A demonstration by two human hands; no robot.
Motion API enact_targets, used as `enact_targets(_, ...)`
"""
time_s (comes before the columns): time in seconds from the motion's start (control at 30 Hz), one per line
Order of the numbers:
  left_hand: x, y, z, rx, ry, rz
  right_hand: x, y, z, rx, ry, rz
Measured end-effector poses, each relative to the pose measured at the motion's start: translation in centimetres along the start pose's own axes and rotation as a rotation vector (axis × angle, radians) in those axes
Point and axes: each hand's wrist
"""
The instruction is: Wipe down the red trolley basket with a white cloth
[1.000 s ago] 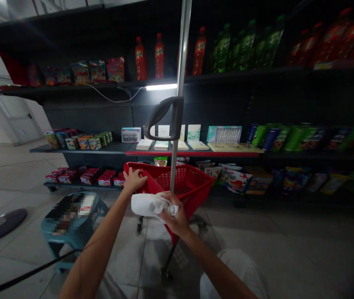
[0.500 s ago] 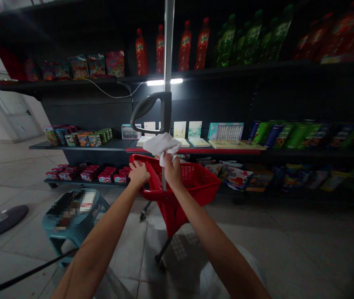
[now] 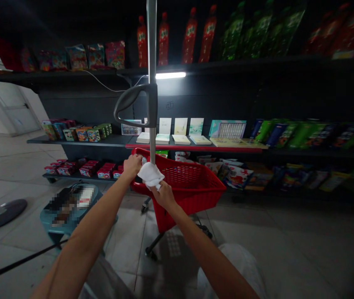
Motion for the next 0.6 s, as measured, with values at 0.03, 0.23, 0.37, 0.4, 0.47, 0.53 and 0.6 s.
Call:
enact_targets(0.03,0.1,0.0,0.3,-0.016,-0.001,0.015,0.3,-0.1,0.0,0.017,0.013,-0.008)
enact_targets(0.23,0.0,1.3,0.9,0.086,-0.049,0.033,0.4,-0.7,-1.1,0.015,0.043,0.034)
enact_targets(0.37,-0.7,2.7,0.1,0.089,-0.121,0.086,-0.7,-0.8,-1.6,0.004,0.033,0.101)
enact_targets(0.4,-0.9,3.0,0.0,0.093,-0.139,0.087,-0.8,-0.9,-1.7,0.007,0.041,0.111)
enact_targets(0.47,-1.0,3.7,0.0,0.12,-0.147,0.077,-1.0,-1.0,-1.8,0.01,0.059,0.107)
enact_targets(0.53,-1.0,4.5,0.1,0.142,-0.131,0.065,-0.9,-1.1,-1.8,0.015,0.08,0.088)
enact_targets(0.6,-1.0,5.3,0.2,0.119,-0.132,0.055,-0.7,-1.2,-1.8,0.017,0.098,0.072)
Point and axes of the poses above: each hand's wrist, its own y-axis away from the middle knuckle, its own z-axis out of the back of the hand, x = y × z, and after that the axes turned 9 degrees about -y, right-handed
